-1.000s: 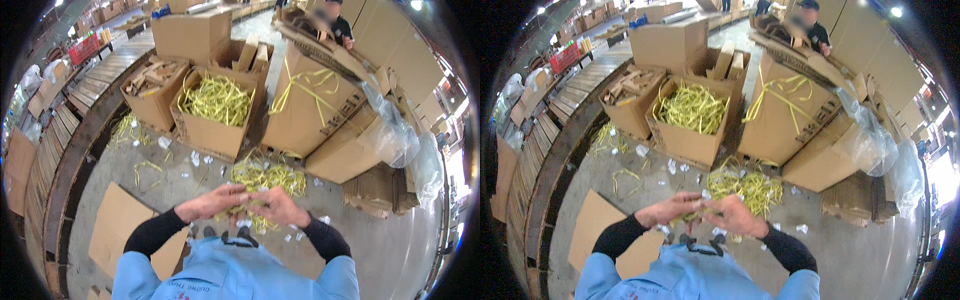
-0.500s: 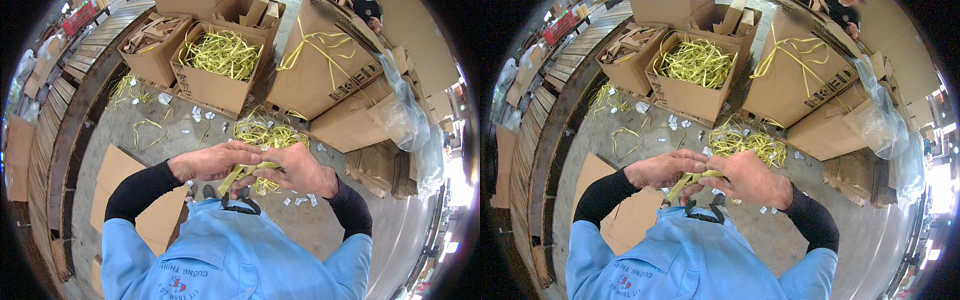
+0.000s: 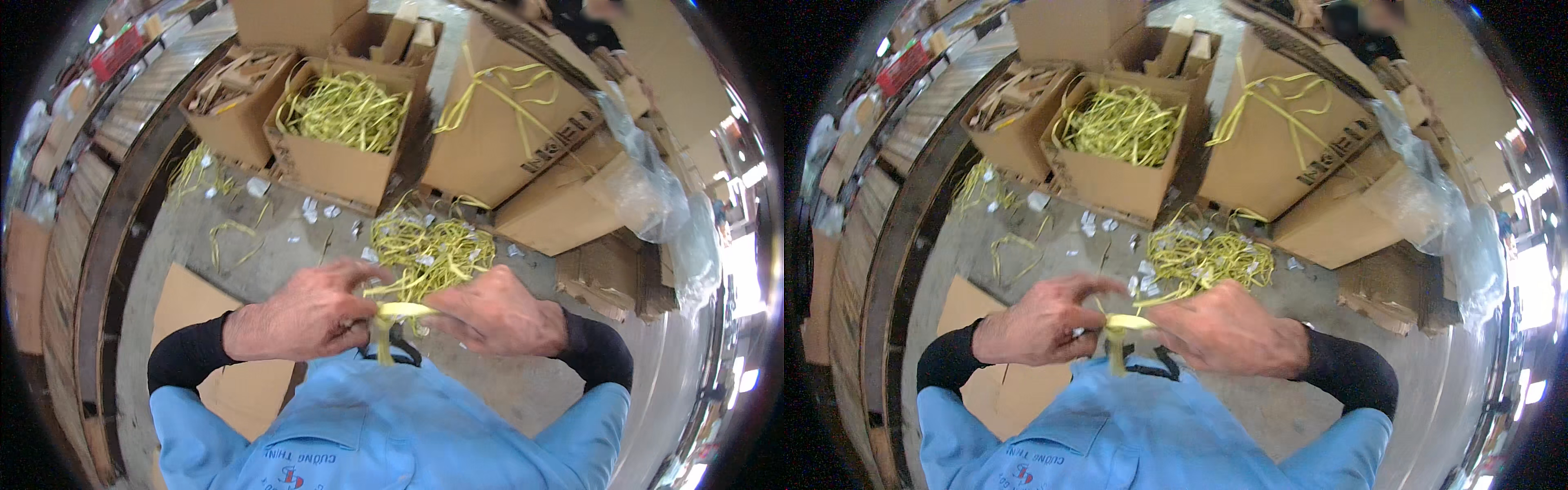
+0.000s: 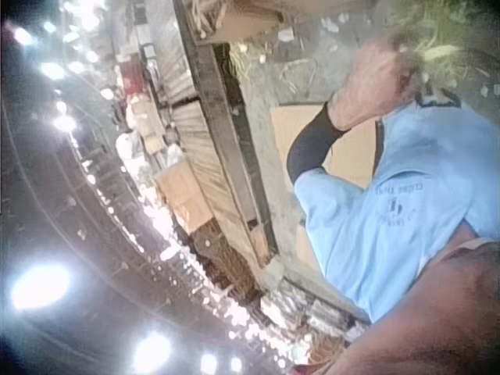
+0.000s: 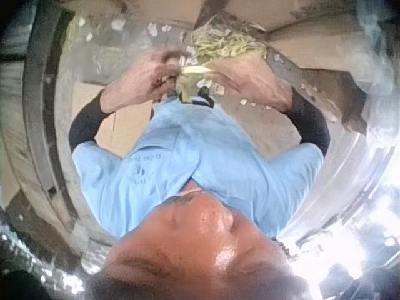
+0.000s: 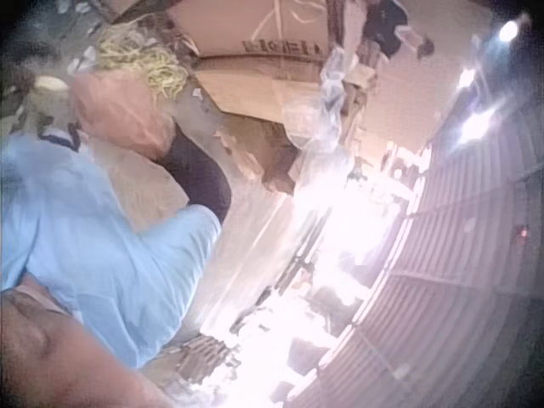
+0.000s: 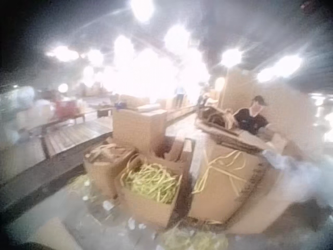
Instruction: The person repeatedly picks up yellow straps from a cardboard box, untangles them, and places them back into the box. The task involves continuous handling of the straps without using any tools.
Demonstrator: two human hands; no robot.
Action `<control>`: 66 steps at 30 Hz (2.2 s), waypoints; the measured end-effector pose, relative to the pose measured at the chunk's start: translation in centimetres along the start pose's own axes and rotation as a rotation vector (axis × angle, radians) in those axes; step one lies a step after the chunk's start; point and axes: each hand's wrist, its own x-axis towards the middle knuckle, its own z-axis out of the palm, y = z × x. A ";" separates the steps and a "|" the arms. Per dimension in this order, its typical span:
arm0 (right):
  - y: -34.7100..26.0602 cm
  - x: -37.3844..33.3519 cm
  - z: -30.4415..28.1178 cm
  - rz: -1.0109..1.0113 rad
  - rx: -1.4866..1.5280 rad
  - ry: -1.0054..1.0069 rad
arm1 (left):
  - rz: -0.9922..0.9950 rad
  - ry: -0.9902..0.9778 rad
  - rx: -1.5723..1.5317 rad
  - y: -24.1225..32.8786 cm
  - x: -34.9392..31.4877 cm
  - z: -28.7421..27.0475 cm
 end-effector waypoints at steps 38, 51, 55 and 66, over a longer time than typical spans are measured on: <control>-4.2 -1.7 -2.9 -0.027 0.694 -0.121 | 0.312 -0.351 0.186 7.2 0.8 -7.4; -2.4 3.6 -1.5 0.491 1.584 -0.077 | 0.122 -0.053 1.397 3.6 4.4 -8.4; -1.1 4.4 -1.9 0.530 1.737 -0.068 | 0.158 0.084 1.135 1.2 5.6 -7.7; -2.1 -0.9 -3.8 0.130 1.074 -0.194 | 0.472 -0.139 0.826 5.7 1.5 -8.1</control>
